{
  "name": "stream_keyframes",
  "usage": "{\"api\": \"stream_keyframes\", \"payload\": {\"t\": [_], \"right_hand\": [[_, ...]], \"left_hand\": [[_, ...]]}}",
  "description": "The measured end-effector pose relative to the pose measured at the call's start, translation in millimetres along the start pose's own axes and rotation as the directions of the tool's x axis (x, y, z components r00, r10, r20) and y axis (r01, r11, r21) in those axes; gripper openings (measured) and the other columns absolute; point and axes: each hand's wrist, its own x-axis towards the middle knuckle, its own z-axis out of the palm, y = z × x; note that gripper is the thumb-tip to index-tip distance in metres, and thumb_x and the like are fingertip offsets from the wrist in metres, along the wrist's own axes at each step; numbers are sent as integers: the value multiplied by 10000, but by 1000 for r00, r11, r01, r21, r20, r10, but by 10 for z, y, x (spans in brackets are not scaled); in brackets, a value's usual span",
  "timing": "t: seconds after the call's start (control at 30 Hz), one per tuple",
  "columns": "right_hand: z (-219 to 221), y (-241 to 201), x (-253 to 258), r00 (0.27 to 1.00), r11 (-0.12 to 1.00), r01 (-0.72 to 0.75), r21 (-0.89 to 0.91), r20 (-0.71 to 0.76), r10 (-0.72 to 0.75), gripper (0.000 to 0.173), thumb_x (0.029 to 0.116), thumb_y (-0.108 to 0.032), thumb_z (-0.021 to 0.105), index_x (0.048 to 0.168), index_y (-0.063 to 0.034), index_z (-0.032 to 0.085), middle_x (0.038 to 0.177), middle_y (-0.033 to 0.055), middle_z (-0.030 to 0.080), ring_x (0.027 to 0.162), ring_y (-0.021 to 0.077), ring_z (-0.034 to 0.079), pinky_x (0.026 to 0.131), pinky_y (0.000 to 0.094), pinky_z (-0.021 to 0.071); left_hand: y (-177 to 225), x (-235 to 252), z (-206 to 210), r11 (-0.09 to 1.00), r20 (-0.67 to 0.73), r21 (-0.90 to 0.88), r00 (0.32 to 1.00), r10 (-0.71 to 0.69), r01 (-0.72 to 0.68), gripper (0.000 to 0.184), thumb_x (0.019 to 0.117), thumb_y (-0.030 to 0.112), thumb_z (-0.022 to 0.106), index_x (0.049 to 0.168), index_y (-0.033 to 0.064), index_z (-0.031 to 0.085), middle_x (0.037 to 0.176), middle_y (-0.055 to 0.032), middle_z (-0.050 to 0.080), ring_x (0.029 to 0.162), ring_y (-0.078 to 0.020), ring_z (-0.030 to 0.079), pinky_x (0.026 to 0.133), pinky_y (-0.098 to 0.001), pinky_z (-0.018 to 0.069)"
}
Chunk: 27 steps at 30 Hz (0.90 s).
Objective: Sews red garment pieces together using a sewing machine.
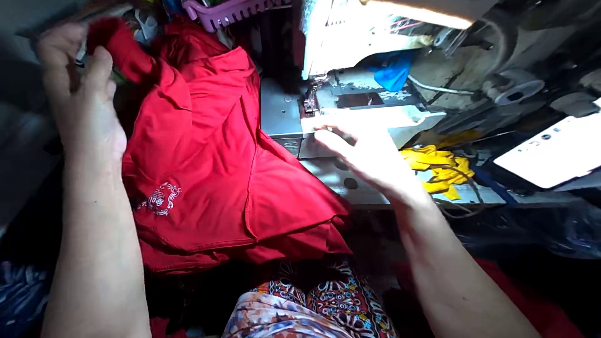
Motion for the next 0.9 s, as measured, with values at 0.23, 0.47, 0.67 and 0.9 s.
{"api": "stream_keyframes", "payload": {"t": [0.23,0.47,0.67,0.9], "right_hand": [[260,-41,-846,966,973,-230,-17,116,230,99,955,-157,671,1024,-134,739,888,0,710,776,122,673,681,402,586],[649,-493,-1174,732,903,285,321,535,-422,158,1001,-261,642,1044,-119,697,897,66,637,766,191,638,636,371,536],[219,-149,-1080,950,914,1,406,285,-127,185,918,-64,563,951,-120,736,836,-83,689,731,-28,621,664,159,542],[118,-137,-1051,995,880,-96,466,45,84,161,948,-112,573,916,-207,699,664,-103,558,503,-29,446,445,120,372]], "left_hand": [[-13,-721,-194,979,-33,195,997,62,-55,512,1004,158,594,1482,84,425,1478,-34,491,1288,-102,523,1073,-266,448],[203,-1544,-22,889,203,377,960,193,-258,283,1036,173,517,1195,-10,662,1354,-122,601,1235,-155,580,1020,-301,500],[294,-2104,272,870,349,377,919,184,-317,214,992,242,622,1009,53,720,1136,-83,670,1141,-167,609,996,-343,494],[138,-2179,825,811,520,481,853,43,-334,174,934,118,684,1059,9,738,1049,-125,735,970,-247,715,846,-416,584]]}}
